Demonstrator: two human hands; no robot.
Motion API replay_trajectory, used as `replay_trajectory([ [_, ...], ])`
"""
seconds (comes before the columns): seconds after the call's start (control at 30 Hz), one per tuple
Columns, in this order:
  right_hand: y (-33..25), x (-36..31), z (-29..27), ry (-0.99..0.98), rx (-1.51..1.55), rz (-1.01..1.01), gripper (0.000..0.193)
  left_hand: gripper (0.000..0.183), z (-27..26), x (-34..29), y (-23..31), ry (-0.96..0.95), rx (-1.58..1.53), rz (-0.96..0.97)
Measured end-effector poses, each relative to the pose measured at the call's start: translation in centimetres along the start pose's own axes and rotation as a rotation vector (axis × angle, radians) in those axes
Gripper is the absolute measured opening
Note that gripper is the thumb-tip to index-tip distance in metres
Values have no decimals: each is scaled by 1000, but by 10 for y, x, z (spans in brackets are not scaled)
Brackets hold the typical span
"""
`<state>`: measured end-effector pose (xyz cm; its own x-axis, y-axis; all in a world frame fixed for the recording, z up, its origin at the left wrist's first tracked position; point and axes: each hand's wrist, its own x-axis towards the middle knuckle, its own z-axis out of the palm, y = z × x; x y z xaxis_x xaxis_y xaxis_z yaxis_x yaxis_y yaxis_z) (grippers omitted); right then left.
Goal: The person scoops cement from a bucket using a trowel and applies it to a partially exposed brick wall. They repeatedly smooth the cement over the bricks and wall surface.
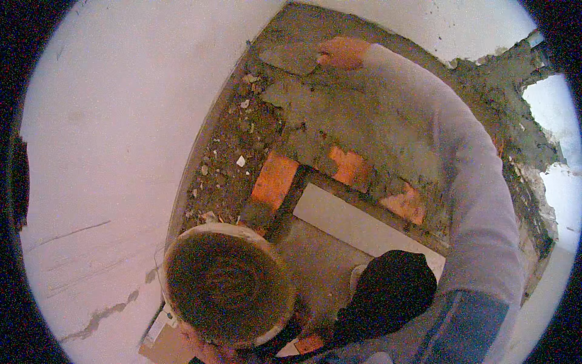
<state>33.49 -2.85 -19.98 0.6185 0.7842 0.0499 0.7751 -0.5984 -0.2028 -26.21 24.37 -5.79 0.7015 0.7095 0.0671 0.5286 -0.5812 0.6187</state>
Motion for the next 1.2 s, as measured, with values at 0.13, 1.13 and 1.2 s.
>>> replay_trajectory([
  [0.13,-2,46,-4,-232,-40,178,33,54,-20,-27,-65,48,28,138],
  [1.13,50,39,15,-142,-247,541,27,51,-42,-8,-38,-129,151,198],
  [1.2,40,1,-12,-119,-205,549,27,51,-29,1,-41,-84,100,164],
])
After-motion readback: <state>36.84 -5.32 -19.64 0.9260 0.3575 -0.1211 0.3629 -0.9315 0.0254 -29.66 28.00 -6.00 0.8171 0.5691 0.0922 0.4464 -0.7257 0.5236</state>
